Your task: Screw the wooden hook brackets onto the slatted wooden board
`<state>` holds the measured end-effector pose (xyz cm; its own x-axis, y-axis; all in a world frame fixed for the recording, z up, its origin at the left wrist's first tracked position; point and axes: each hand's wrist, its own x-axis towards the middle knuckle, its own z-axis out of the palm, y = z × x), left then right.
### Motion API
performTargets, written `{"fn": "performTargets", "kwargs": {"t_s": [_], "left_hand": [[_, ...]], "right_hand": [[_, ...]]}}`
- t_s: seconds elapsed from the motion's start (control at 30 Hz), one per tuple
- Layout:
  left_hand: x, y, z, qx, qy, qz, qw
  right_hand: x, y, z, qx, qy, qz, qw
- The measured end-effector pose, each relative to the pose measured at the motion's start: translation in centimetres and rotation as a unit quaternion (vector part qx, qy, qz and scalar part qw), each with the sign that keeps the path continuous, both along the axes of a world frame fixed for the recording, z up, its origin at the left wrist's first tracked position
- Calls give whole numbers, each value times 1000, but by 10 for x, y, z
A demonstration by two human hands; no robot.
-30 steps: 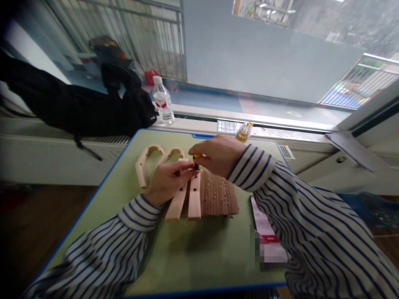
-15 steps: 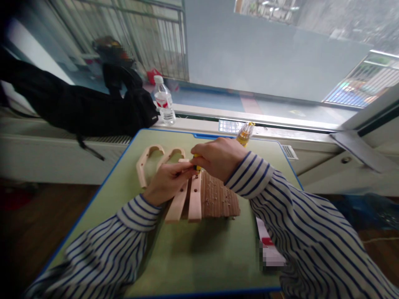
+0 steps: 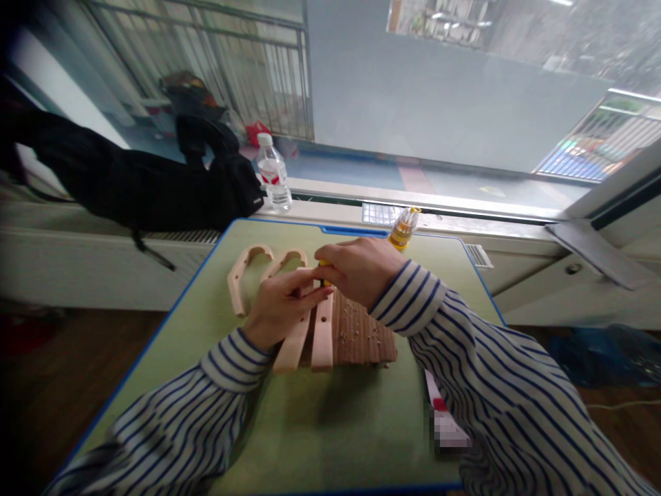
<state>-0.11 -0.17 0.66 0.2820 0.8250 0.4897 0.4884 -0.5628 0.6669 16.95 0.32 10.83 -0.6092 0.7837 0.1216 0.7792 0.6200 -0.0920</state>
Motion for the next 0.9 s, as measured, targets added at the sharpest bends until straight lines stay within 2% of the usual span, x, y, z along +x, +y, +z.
{"fn": "performTargets", "kwargs": {"t_s": [0.23, 0.4, 0.53, 0.63, 0.9], "left_hand": [[-1, 0, 4, -11, -11, -8, 1000], [-3, 1, 2, -22, -37, -29, 999], [-5, 3, 2, -44, -31, -47, 997], [-5, 5, 1, -48, -49, -45, 997], [-7, 8, -2, -73, -61, -47, 994]], "right_hand": [[-1, 1, 7, -15, -48, 22, 998], [-5, 12, 11, -23, -110, 87, 990], [-12, 19, 13, 12, -128, 152, 980], [-17, 25, 11, 26, -142, 175, 974], [-21, 36, -8, 21, -119, 138, 983]]}}
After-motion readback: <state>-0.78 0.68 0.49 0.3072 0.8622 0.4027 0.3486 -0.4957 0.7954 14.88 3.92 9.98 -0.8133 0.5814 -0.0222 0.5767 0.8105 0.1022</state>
